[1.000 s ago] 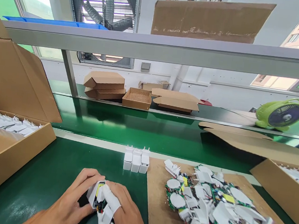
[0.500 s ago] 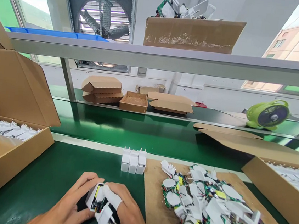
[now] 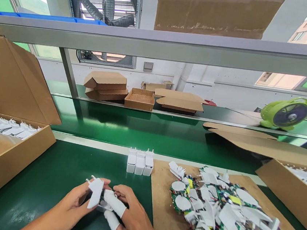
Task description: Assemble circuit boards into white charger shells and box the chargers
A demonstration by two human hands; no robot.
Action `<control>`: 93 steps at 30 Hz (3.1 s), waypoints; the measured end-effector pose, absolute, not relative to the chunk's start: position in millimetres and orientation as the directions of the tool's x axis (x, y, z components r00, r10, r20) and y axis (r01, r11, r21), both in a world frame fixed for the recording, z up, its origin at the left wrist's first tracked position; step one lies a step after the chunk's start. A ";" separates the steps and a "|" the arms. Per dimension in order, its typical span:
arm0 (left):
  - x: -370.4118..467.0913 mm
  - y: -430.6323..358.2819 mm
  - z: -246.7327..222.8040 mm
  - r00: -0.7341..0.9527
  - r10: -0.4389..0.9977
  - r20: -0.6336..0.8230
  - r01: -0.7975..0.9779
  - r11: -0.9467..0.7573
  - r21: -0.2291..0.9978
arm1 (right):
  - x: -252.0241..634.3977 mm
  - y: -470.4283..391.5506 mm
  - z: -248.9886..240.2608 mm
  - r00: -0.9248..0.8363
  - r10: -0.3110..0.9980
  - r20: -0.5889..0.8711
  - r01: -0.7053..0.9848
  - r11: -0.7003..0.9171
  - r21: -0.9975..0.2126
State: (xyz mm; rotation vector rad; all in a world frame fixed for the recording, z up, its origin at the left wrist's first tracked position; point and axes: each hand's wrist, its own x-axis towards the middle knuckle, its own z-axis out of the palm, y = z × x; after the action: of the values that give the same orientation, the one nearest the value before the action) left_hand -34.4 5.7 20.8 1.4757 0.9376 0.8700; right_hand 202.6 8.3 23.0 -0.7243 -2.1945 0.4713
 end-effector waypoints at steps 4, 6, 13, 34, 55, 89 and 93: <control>-25.2 7.1 38.0 0.361 0.927 -0.102 -0.063 0.133 0.989 | 203.4 9.8 22.7 -0.564 0.615 0.551 0.303 0.775 -0.555; -23.4 7.8 44.6 0.356 0.925 -0.133 -0.123 0.187 0.975 | 202.8 9.8 28.0 -0.575 0.614 0.541 0.282 0.769 -0.574; -22.1 10.5 48.4 0.375 0.911 -0.170 -0.177 0.250 0.952 | 202.1 9.5 36.6 -0.621 0.610 0.492 0.315 0.769 -0.556; -18.8 -6.3 12.2 0.273 0.939 0.207 0.138 -0.252 0.958 | 210.2 2.5 37.1 -0.647 0.617 0.448 0.523 0.787 -0.328; -21.7 10.8 24.7 0.127 0.785 0.606 0.376 -0.604 0.703 | 198.8 8.8 43.6 -0.708 0.643 0.292 0.634 0.761 -0.139; -50.5 20.7 23.8 -0.062 0.969 0.239 0.376 -0.199 0.905 | 214.6 7.1 45.0 -0.535 0.693 0.483 0.566 0.719 -0.404; -45.1 22.5 23.3 -0.016 0.971 0.238 0.383 -0.214 0.899 | 214.0 7.9 45.9 -0.571 0.712 0.409 0.614 0.701 -0.363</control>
State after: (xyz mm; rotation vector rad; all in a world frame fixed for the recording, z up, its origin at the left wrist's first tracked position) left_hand -45.1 22.5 23.3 1.6474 1.4243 1.2220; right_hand 214.0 7.9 45.9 -1.0124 -2.3758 0.2446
